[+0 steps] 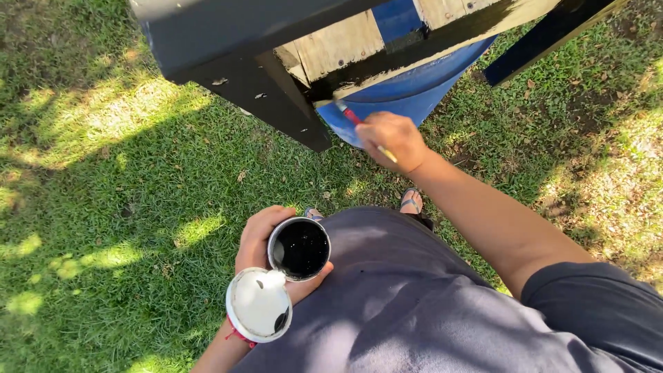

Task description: Painting a wooden pallet structure with black paint using a brush

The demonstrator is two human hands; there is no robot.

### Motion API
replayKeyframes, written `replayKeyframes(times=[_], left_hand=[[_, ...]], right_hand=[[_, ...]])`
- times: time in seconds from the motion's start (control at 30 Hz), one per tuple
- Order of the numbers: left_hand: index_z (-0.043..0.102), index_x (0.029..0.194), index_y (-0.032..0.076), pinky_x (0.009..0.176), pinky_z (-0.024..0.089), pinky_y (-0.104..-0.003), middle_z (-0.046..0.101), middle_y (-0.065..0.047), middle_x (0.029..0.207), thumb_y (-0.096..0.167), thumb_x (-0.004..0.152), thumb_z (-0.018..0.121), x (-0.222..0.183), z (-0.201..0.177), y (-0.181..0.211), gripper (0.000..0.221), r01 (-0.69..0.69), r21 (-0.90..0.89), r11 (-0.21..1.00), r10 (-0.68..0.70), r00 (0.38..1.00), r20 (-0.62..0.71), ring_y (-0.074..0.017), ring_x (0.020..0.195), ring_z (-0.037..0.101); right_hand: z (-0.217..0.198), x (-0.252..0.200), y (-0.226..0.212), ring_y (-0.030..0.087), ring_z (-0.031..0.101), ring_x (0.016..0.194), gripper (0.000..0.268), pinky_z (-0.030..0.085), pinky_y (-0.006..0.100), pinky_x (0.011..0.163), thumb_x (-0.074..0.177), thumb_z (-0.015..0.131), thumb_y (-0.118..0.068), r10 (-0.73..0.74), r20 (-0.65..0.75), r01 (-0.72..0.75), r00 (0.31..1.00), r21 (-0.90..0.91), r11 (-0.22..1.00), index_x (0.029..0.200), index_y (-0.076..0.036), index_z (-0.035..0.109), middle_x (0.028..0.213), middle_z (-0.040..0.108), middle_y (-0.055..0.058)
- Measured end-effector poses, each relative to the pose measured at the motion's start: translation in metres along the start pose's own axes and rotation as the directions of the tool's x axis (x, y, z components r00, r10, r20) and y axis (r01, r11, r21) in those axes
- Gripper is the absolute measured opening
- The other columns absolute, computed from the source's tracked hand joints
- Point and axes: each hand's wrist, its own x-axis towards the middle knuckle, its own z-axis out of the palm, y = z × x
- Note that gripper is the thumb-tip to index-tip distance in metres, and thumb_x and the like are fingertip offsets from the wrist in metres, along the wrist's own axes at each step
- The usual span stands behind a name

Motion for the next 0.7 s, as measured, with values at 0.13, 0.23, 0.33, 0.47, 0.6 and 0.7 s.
replayKeyframes(times=[0.13, 0.23, 0.33, 0.47, 0.6, 0.7], left_hand=[[0.058, 0.120, 0.009, 0.105, 0.047, -0.036, 0.061, -0.011, 0.120, 0.035, 0.058, 0.090, 0.001, -0.001, -0.002, 0.074, 0.004, 0.017, 1.000, -0.003, 1.000, -0.016, -0.0259, 0.116, 0.061], [0.056, 0.123, 0.010, 0.105, 0.048, -0.035, 0.058, -0.010, 0.123, 0.027, 0.062, 0.089, 0.001, 0.001, -0.001, 0.072, 0.057, -0.094, 0.994, -0.059, 0.998, -0.016, -0.0237, 0.118, 0.060], [0.048, 0.127, 0.012, 0.112, 0.044, -0.038, 0.057, -0.010, 0.127, 0.029, 0.066, 0.088, 0.002, 0.005, -0.001, 0.075, -0.060, -0.136, 0.989, 0.054, 0.997, -0.047, -0.0255, 0.124, 0.056], [0.048, 0.129, 0.012, 0.114, 0.044, -0.037, 0.057, -0.010, 0.130, 0.020, 0.066, 0.089, 0.003, 0.006, 0.003, 0.076, -0.024, -0.233, 0.972, 0.009, 0.998, -0.065, -0.0231, 0.126, 0.057], [0.046, 0.129, 0.010, 0.109, 0.050, -0.035, 0.058, -0.011, 0.131, 0.010, 0.064, 0.090, 0.008, 0.008, 0.008, 0.078, 0.031, -0.366, 0.930, -0.053, 0.997, -0.049, -0.0225, 0.116, 0.067], [0.059, 0.118, -0.004, 0.102, 0.048, -0.042, 0.064, -0.021, 0.117, 0.008, 0.042, 0.100, 0.016, 0.006, -0.006, 0.087, 0.021, -0.429, 0.903, -0.074, 0.991, -0.108, -0.0317, 0.107, 0.066]], right_hand=[[-0.018, -0.009, -0.013, 0.037, 0.057, 0.065, 0.007, 0.053, 0.047, 0.069, 0.096, 0.049, 0.009, -0.005, -0.042, 0.002, 0.999, -0.062, 0.998, 0.099, 0.004, 0.052, 0.078, 0.059, 0.020], [-0.006, -0.012, -0.020, 0.027, 0.062, 0.067, 0.024, 0.055, 0.038, 0.061, 0.093, 0.051, 0.012, -0.094, 0.013, 0.095, 0.996, -0.076, 0.993, 0.109, -0.006, 0.050, 0.080, 0.063, 0.010], [-0.004, -0.010, -0.010, 0.020, 0.049, 0.059, 0.026, 0.044, 0.032, 0.052, 0.089, 0.056, 0.004, 0.056, 0.132, -0.028, 0.990, -0.200, 0.979, 0.072, -0.014, 0.049, 0.068, 0.051, 0.002], [-0.040, -0.027, 0.005, 0.030, 0.060, 0.066, 0.014, 0.050, 0.041, 0.058, 0.090, 0.055, 0.008, 0.292, 0.089, -0.255, 0.952, -0.293, 0.921, 0.086, -0.004, 0.050, 0.078, 0.062, 0.013], [-0.072, -0.035, -0.016, 0.022, 0.040, 0.053, 0.025, 0.036, 0.034, 0.051, 0.089, 0.046, 0.018, 0.201, -0.003, -0.197, 0.980, -0.209, 0.958, 0.073, 0.000, 0.049, 0.065, 0.047, 0.009], [-0.062, -0.090, -0.010, 0.027, 0.059, 0.051, 0.022, 0.052, 0.036, 0.052, 0.084, 0.067, 0.008, 0.153, -0.205, -0.134, 0.967, 0.103, 0.986, 0.104, 0.000, 0.072, 0.070, 0.065, 0.013]])
